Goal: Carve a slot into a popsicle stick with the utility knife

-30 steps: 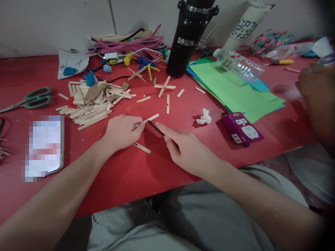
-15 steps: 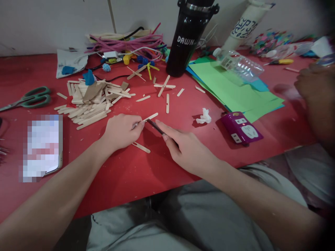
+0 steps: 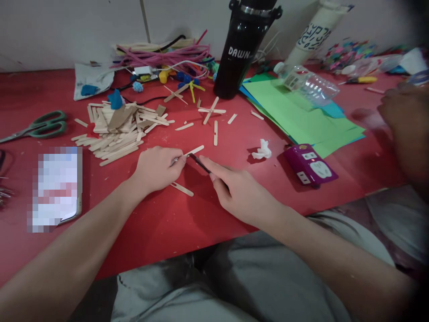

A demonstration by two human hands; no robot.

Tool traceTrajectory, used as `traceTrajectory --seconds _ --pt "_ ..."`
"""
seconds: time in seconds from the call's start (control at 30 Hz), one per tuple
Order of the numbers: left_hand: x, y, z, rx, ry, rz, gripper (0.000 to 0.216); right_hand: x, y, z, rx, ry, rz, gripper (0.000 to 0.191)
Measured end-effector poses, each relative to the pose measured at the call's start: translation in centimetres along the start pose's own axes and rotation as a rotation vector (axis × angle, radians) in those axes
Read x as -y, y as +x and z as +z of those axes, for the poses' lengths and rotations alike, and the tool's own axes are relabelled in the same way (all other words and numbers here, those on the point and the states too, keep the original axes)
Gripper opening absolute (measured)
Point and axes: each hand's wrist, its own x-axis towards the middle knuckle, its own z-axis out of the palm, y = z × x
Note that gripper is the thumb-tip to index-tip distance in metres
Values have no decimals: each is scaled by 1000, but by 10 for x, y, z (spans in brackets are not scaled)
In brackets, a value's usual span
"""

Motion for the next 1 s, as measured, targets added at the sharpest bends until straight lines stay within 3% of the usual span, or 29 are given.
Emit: traceTrajectory --seconds 0.57,1.0 --pt "0 1 1 1 -13 0 35 -1 -1 -1 -30 49 13 54" --pt "1 1 1 -4 9 2 35 4 0 -4 20 -18 11 57"
